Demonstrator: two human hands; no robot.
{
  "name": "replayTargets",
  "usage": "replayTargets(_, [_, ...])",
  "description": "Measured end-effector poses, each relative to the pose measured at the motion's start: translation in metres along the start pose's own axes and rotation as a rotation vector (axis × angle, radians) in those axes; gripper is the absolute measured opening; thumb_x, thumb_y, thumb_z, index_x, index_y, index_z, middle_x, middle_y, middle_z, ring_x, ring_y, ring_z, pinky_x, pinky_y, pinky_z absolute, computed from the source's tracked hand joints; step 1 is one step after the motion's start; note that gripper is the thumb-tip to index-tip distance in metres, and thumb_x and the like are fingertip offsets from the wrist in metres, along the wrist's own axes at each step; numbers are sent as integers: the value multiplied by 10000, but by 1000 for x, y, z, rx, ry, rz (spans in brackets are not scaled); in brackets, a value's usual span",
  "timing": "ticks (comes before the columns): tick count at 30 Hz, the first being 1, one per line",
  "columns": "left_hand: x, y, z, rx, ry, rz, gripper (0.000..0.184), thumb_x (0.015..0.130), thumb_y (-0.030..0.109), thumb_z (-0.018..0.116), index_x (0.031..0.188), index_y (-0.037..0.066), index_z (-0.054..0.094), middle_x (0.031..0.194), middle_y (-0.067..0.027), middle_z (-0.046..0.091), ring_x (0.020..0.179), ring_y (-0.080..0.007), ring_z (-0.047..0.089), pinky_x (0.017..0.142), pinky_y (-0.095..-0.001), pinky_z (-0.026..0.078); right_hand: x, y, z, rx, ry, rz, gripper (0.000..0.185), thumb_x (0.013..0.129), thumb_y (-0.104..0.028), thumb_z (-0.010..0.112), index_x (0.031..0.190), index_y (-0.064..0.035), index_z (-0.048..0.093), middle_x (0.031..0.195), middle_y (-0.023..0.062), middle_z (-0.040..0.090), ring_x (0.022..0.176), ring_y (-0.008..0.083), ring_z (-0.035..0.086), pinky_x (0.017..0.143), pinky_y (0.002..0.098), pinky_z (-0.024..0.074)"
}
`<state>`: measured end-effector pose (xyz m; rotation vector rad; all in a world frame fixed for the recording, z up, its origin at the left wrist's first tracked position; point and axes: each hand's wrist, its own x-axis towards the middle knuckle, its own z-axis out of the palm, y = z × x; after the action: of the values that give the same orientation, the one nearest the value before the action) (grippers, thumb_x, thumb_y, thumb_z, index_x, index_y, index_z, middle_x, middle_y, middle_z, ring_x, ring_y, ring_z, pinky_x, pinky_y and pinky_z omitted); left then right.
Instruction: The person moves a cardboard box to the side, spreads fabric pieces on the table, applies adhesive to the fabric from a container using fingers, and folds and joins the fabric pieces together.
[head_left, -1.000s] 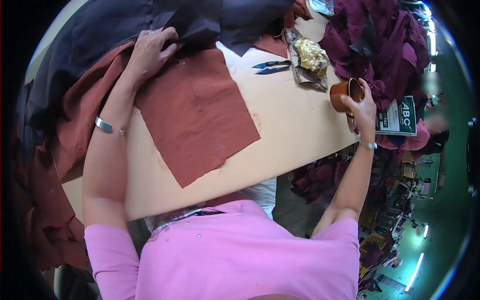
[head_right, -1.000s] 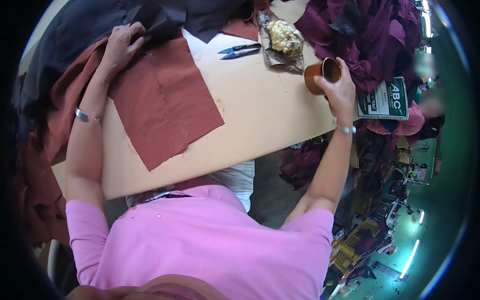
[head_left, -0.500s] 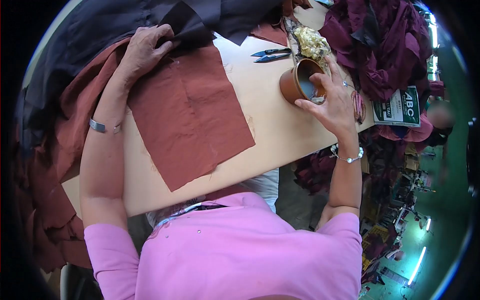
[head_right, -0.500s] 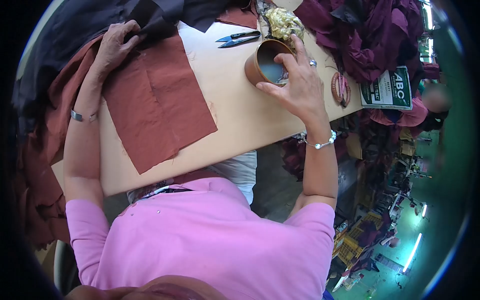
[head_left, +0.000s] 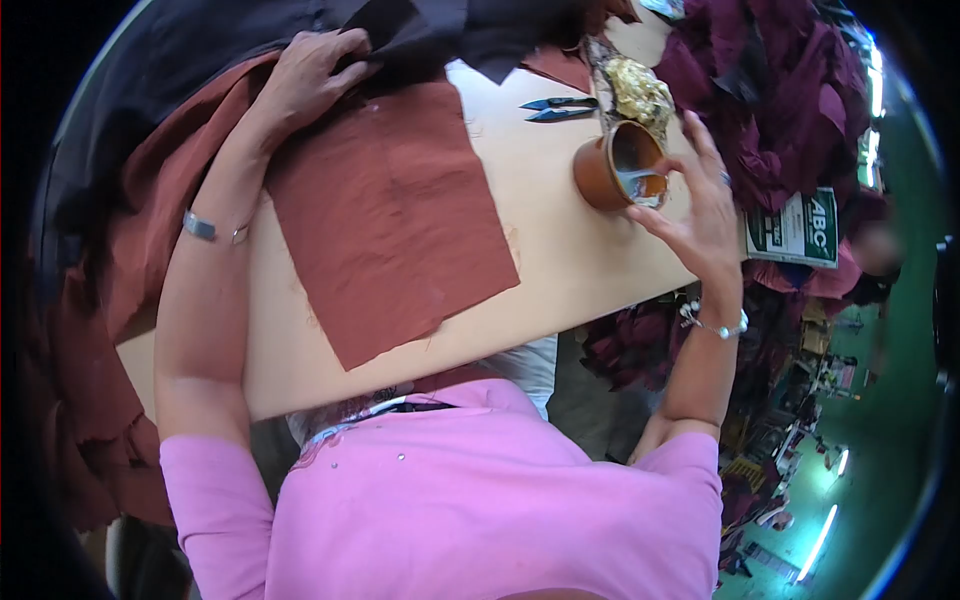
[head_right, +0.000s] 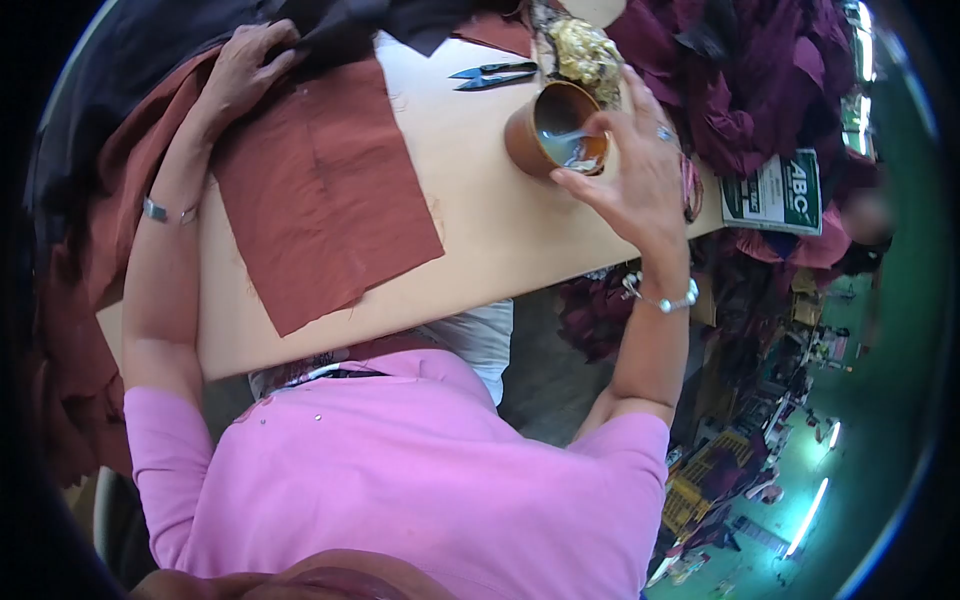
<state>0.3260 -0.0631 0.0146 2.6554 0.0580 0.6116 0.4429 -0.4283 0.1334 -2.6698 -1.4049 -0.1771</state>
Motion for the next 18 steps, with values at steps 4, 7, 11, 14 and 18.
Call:
replayTargets(4, [0, -10, 6, -54, 71, 78, 206, 808, 268, 602, 838, 65, 577, 757, -142, 598, 761, -307, 576, 735, -408, 400, -14, -6, -4, -103, -44, -80, 394, 585, -270, 767, 843, -64, 554, 1409, 128, 331, 1279, 353, 326, 1003, 441, 311])
replayTargets(7, [1, -3, -1, -64, 42, 63, 193, 793, 245, 607, 813, 54, 582, 758, -164, 595, 765, -347, 577, 696, -424, 423, -17, -25, -7, -146, -90, -123, 282, 601, -216, 749, 768, -67, 579, 1382, 122, 371, 1278, 357, 324, 1001, 445, 310])
replayTargets(11, [0, -5, 1, -38, 25, 68, 190, 796, 258, 607, 818, 71, 585, 771, -142, 605, 785, -325, 582, 725, -414, 406, 9, -78, -6, 80, 8, -283, 141, 647, -139, 698, 737, -64, 619, 1305, 120, 462, 1216, 343, 403, 988, 442, 315])
replayTargets(14, [0, -4, 3, -20, 24, 65, 186, 796, 269, 606, 820, 86, 586, 758, -123, 608, 778, -305, 586, 735, -402, 396, 45, -119, 35, 390, 80, -431, 103, 692, -35, 622, 793, -46, 638, 1083, 97, 570, 994, 287, 539, 880, 387, 391])
replayTargets(18, [0, -5, 3, -6, 33, 74, 184, 788, 282, 605, 813, 101, 583, 745, -93, 613, 760, -284, 586, 731, -395, 393, 97, -137, 97, 645, 106, -397, 217, 734, 16, 553, 918, -50, 649, 959, 95, 590, 883, 274, 561, 790, 347, 435])
